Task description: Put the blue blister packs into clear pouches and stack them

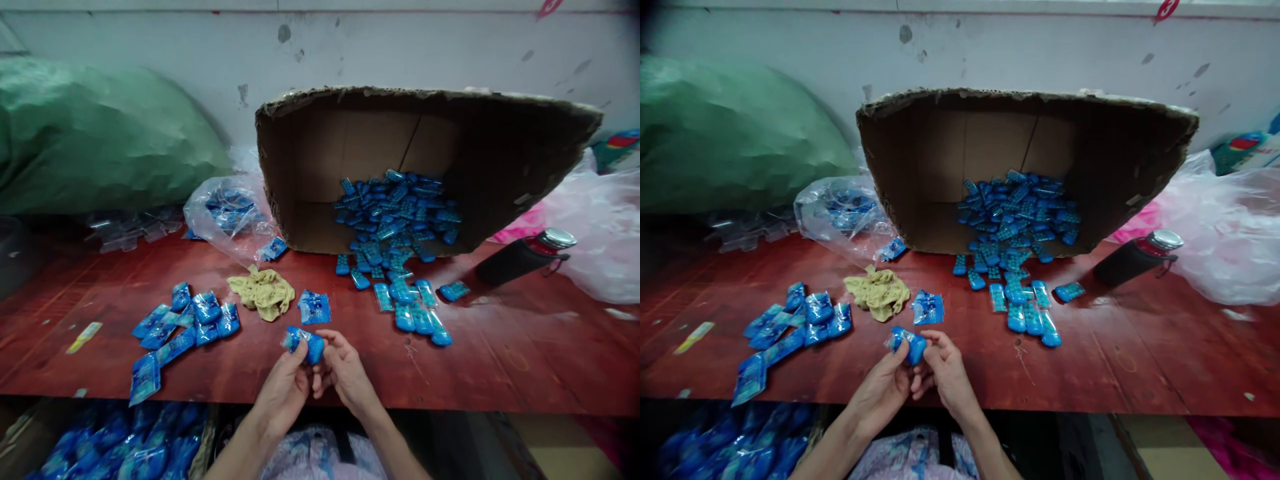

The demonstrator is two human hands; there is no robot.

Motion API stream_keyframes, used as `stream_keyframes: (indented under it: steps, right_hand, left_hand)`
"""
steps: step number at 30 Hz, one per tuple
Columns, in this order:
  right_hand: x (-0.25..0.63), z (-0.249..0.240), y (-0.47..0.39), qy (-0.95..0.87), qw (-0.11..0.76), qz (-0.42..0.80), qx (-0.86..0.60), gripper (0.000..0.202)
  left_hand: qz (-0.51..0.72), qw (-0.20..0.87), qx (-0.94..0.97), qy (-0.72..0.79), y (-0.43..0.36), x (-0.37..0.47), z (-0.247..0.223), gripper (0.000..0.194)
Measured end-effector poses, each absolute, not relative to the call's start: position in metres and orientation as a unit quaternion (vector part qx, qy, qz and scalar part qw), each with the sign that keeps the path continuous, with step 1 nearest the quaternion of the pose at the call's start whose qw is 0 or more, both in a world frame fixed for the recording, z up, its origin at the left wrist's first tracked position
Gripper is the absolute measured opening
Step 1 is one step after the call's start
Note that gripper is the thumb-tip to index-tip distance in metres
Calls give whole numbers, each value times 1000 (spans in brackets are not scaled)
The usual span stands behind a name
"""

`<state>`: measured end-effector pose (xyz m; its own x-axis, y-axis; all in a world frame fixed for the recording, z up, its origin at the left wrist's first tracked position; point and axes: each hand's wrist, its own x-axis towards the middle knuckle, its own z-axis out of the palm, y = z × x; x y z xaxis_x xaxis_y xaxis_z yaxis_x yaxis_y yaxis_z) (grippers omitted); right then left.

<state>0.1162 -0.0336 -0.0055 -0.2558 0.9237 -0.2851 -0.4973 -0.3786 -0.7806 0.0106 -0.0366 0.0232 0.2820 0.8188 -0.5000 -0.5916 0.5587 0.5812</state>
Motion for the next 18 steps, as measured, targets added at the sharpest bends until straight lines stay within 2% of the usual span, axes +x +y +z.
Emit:
stream_keyframes:
  steps: [4,10,18]
  right_hand:
    - [117,1,-32,-292,443,757,-383,50]
    - [111,7,-35,-327,466,688,-451,42]
    - [109,5,-34,-327,447,683,-477,45]
  left_hand:
    - [447,793,129,394,-37,8,21,24]
    - [463,783,98,404,-36,11,22,21]
    - [493,734,124,450,-36,17,19,29]
